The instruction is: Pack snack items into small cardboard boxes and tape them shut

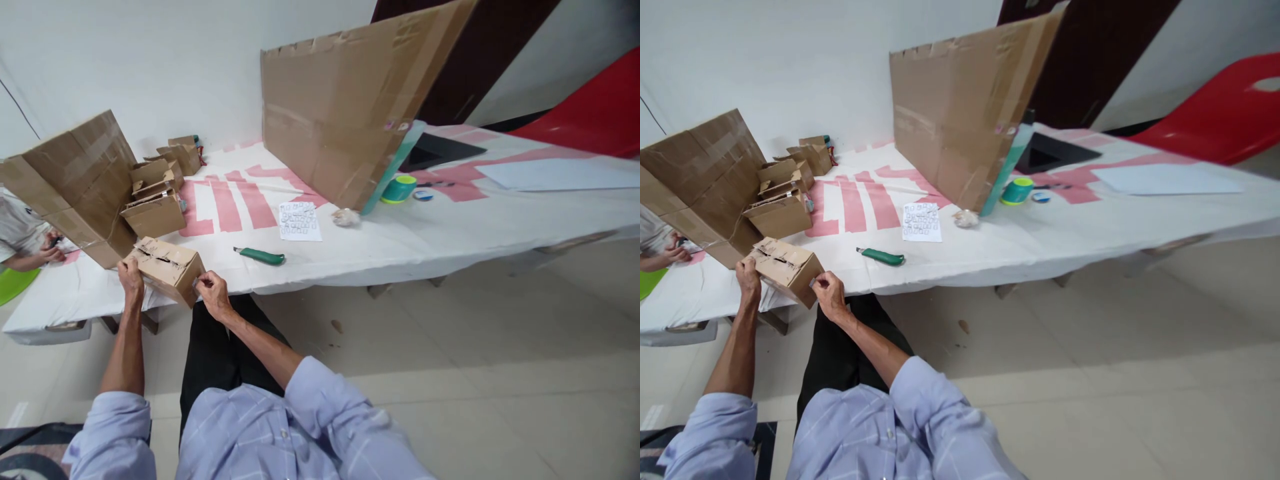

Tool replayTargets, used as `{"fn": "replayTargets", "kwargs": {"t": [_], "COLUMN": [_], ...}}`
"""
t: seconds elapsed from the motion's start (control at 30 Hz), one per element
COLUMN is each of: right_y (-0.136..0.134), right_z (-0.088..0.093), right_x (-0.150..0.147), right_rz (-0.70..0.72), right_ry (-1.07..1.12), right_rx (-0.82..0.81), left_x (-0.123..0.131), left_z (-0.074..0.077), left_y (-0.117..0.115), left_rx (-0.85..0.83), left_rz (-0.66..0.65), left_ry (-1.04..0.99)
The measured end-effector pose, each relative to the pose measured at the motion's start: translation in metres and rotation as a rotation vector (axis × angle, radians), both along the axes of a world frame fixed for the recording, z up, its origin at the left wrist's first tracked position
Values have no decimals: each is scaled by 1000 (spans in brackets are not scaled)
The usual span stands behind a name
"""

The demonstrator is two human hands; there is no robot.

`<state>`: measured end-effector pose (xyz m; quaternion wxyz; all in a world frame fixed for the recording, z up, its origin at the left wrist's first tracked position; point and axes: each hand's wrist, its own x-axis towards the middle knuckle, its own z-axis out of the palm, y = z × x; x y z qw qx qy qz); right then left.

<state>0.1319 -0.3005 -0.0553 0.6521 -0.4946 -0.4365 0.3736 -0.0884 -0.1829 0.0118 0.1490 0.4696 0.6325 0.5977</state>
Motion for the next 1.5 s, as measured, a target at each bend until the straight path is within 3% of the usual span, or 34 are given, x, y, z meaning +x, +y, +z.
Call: {"fn": "replayTargets", "kwargs": {"t": [0.33,1.2,1.5], "right_y": [-16,3,8], "right_z": [5,-1,-4], "right_x": [2,16,13], "right_rz": [-10,61,5], "right_ry": [-21,-84,-189], "right_rx": [111,110,142], "left_x": [5,12,15], "left_z": [2,7,10], "left_y": [-4,-9,-13], "left_rx": [-3,-34,-40], "left_rz": [16,-8,2], "left_ry": [-1,8,19]}}
